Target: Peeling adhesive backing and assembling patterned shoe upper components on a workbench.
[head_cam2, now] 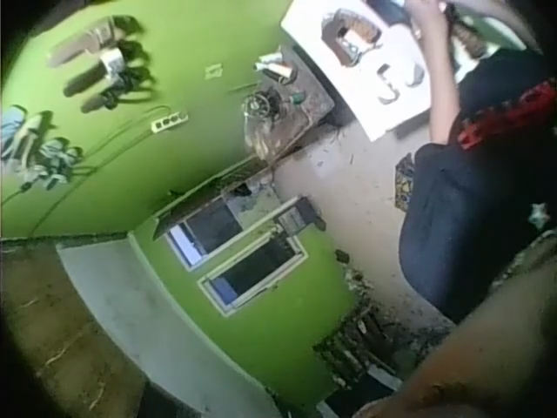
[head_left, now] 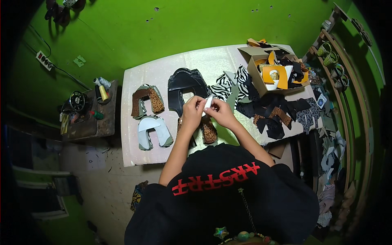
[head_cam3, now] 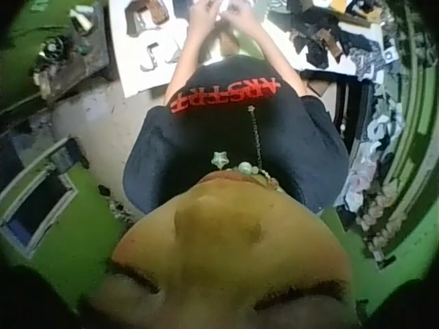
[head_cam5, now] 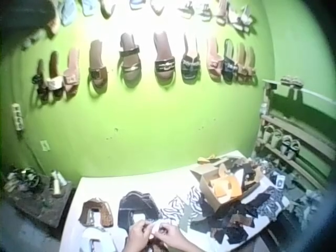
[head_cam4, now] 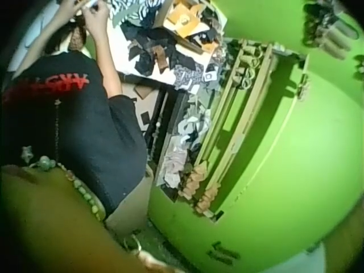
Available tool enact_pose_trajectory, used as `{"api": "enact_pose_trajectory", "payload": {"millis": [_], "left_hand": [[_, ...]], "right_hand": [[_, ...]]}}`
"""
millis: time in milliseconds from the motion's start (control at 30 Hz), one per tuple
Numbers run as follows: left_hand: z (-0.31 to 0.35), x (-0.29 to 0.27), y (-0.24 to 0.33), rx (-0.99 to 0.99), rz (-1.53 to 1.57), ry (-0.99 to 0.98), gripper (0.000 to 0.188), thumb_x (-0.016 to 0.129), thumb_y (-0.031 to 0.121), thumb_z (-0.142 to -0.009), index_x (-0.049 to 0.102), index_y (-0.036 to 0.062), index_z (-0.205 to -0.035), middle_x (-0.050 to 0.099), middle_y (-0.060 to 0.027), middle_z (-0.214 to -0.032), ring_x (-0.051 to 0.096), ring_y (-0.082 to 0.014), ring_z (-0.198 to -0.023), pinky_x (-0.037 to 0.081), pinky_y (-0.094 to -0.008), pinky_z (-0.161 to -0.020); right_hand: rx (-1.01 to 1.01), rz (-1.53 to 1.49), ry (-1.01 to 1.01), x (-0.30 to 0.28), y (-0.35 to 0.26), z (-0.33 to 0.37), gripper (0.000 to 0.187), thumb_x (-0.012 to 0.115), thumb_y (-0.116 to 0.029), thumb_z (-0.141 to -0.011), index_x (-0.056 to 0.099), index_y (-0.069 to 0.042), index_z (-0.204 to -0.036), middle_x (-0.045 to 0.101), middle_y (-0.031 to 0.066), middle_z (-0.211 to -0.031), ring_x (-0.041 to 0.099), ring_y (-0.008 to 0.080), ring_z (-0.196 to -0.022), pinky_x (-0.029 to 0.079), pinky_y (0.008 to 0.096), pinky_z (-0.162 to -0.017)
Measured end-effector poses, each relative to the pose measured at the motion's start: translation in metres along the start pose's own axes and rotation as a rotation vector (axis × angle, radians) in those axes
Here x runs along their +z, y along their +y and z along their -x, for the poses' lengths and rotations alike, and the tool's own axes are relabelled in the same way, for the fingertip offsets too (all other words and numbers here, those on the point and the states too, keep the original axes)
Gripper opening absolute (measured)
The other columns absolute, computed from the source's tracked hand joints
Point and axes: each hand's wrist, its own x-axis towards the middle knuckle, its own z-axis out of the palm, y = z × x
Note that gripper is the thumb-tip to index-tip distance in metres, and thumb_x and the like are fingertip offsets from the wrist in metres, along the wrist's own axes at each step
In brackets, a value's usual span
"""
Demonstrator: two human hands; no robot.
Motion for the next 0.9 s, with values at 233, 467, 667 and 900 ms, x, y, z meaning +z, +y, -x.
{"api": "enact_pose_trajectory", "payload": {"millis": [233, 467, 667, 900], "left_hand": [[-0.003, -0.012, -0.008, 0.109, -0.082, 0.006, 0.012, 0.058, 0.008, -0.081, 0.059, -0.0034, -0.082, 0.060, -0.0148, -0.073, 0.059, -0.0242, -0.064, 0.045, -0.0305, -0.060], [-0.004, -0.012, -0.010, -0.014, -0.032, -0.002, 0.015, 0.058, 0.011, -0.082, 0.059, -0.0040, -0.084, 0.061, -0.0142, -0.074, 0.060, -0.0209, -0.065, 0.046, -0.0294, -0.061], [0.001, -0.008, -0.010, -0.323, 0.174, -0.144, 0.023, 0.063, 0.022, -0.081, 0.061, -0.0014, -0.082, 0.060, -0.0088, -0.070, 0.058, -0.0106, -0.064, 0.046, -0.0262, -0.059], [0.006, 0.000, -0.021, -0.274, 0.108, -0.191, 0.025, 0.062, 0.020, -0.081, 0.061, -0.0034, -0.090, 0.061, -0.0061, -0.071, 0.054, -0.0087, -0.063, 0.043, -0.0245, -0.057]], "right_hand": [[0.093, -0.281, 0.111, -0.005, 0.026, -0.006, 0.010, 0.058, -0.005, -0.077, 0.048, -0.002, -0.076, 0.050, -0.0033, -0.061, 0.044, 0.0011, -0.054, 0.034, 0.0184, -0.047], [0.055, -0.131, 0.224, 0.000, 0.035, -0.007, 0.013, 0.059, -0.009, -0.079, 0.049, -0.001, -0.081, 0.055, 0.0046, -0.070, 0.050, 0.0074, -0.059, 0.041, 0.0230, -0.053], [-0.129, 0.052, 0.456, -0.001, 0.030, -0.011, 0.017, 0.060, -0.012, -0.079, 0.052, 0.001, -0.086, 0.056, 0.0081, -0.075, 0.055, 0.0115, -0.065, 0.043, 0.0250, -0.055], [0.011, -0.211, 0.275, 0.004, 0.020, -0.004, 0.029, 0.067, -0.018, -0.076, 0.054, 0.003, -0.090, 0.058, 0.0122, -0.078, 0.059, 0.0150, -0.070, 0.048, 0.0268, -0.061]]}}
